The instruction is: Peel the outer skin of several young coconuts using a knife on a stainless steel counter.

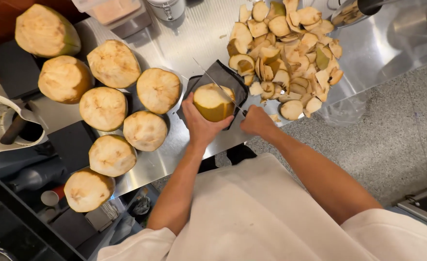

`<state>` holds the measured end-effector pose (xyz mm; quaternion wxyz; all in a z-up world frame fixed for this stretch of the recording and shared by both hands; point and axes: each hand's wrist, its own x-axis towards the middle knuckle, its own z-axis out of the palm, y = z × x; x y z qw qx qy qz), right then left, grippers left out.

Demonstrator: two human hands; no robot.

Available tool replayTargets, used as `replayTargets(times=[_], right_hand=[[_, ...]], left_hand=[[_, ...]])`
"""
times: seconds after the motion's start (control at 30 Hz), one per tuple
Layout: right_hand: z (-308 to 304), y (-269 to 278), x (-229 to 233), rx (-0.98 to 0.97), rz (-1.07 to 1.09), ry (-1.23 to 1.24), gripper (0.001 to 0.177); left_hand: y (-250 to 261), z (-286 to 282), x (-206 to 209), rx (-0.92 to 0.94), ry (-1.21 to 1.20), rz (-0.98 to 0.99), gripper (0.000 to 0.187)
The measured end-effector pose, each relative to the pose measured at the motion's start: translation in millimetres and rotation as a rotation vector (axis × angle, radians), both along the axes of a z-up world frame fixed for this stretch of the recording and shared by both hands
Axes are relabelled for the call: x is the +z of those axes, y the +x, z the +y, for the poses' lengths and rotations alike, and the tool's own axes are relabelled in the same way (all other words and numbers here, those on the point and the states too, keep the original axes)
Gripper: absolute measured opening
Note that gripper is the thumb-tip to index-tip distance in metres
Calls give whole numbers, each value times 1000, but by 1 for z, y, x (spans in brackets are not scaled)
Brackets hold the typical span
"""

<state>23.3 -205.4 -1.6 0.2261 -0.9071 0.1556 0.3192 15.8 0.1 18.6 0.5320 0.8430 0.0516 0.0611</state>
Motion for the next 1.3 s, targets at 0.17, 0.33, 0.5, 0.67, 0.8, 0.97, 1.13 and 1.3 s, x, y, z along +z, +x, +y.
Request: replayTargets(times=[0.17,0.33,0.5,0.67,0.8,0.97,1.13,1.3], right_hand=[[-6,6,-33,53,15,-11,42],[-14,1,-36,54,9,-8,44],[15,18,3,55,-112,27,36],[0,30,-6,98,-95,54,34],[-36,6,-52,66,-58,48,41],[-41,-5,-71,116,-11,79,40],[-18,37,-30,283,-117,83,40],[19,75,24,278,-17,-72,43]], left_hand=[[-8,-14,-9,48,103,-105,125],[2,-17,-2,87,124,-69,121],[13,7,11,23,14,121,119],[9,-13,2,96,-14,55,115],[-6,-44,-13,115,215,-169,121],[-17,-48,-14,83,348,-188,121],[9,-21,-2,145,230,-141,117],[21,0,7,205,-146,157,108]])
